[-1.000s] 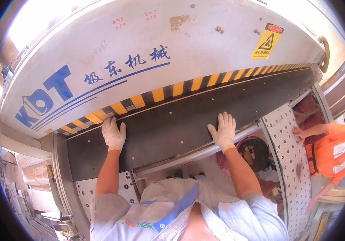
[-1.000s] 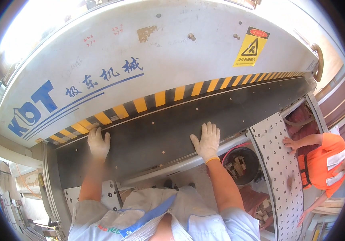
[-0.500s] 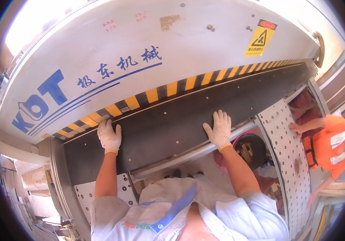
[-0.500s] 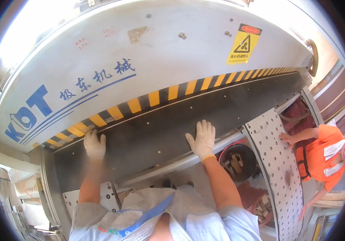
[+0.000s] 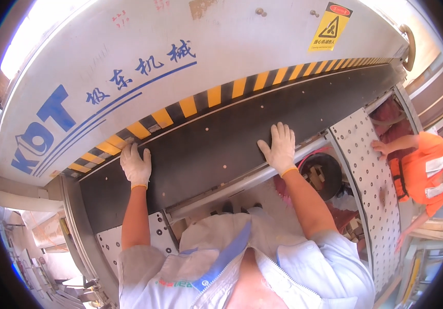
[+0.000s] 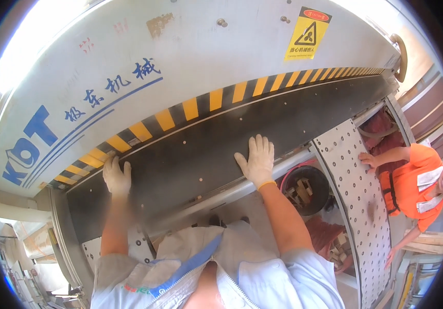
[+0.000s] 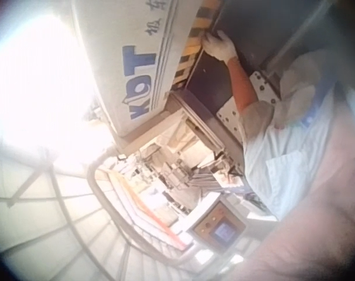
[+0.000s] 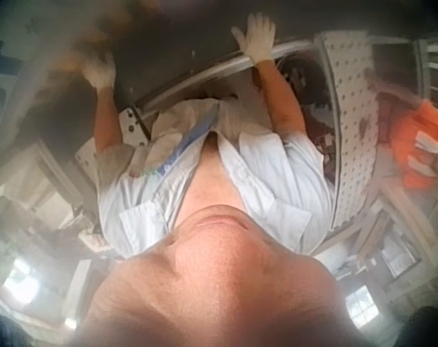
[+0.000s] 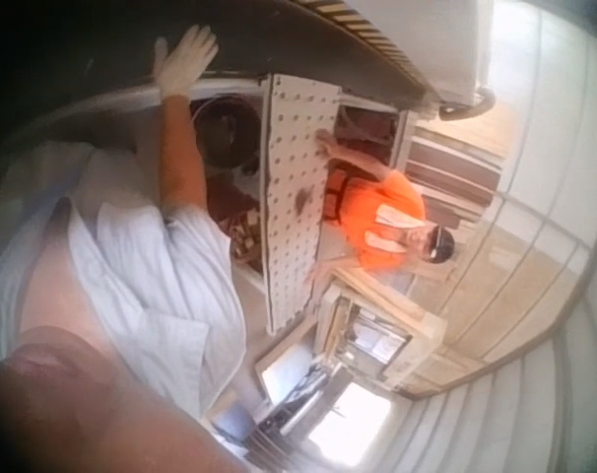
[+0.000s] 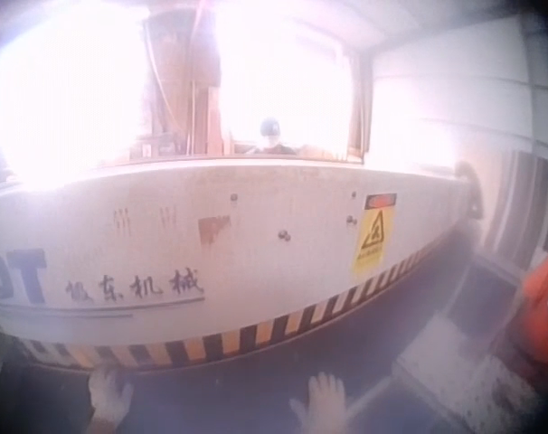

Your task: The person feeds a board into a cutting machine with a coworker, operates the machine control panel, and removes cut strips. They then rotate and reload the board back into the cutting machine to perform another cut.

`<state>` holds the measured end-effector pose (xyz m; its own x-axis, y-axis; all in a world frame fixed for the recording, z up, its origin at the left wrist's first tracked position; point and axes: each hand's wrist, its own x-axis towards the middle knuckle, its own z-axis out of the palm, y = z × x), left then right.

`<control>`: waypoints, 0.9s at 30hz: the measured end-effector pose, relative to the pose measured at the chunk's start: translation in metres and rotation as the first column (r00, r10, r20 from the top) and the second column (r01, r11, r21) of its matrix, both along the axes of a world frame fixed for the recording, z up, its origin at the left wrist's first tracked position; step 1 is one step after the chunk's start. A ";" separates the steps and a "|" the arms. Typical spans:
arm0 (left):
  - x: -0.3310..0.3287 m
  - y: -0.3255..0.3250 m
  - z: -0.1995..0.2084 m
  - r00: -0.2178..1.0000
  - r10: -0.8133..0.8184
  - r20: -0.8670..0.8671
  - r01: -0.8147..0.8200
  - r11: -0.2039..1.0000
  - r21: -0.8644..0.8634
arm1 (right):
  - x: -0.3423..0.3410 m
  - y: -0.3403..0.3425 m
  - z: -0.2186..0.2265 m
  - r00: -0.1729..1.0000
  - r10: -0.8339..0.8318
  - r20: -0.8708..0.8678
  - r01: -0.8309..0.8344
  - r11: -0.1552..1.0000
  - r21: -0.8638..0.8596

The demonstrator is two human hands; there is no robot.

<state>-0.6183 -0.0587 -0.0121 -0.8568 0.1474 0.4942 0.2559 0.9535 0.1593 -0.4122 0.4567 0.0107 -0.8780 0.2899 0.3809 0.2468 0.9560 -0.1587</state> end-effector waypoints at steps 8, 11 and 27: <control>0.003 0.000 0.002 1.000 0.012 0.027 -0.012 1.000 -0.009 | 0.004 -0.001 -0.003 1.000 -0.015 0.026 0.016 1.000 -0.003; 0.003 -0.003 0.002 1.000 -0.006 0.018 0.006 1.000 -0.004 | 0.004 -0.002 0.000 1.000 0.005 0.005 -0.005 1.000 -0.018; 0.010 0.060 0.045 0.908 -0.377 0.182 0.401 0.908 -0.121 | 0.002 0.001 0.003 0.999 -0.037 0.039 0.039 0.998 -0.047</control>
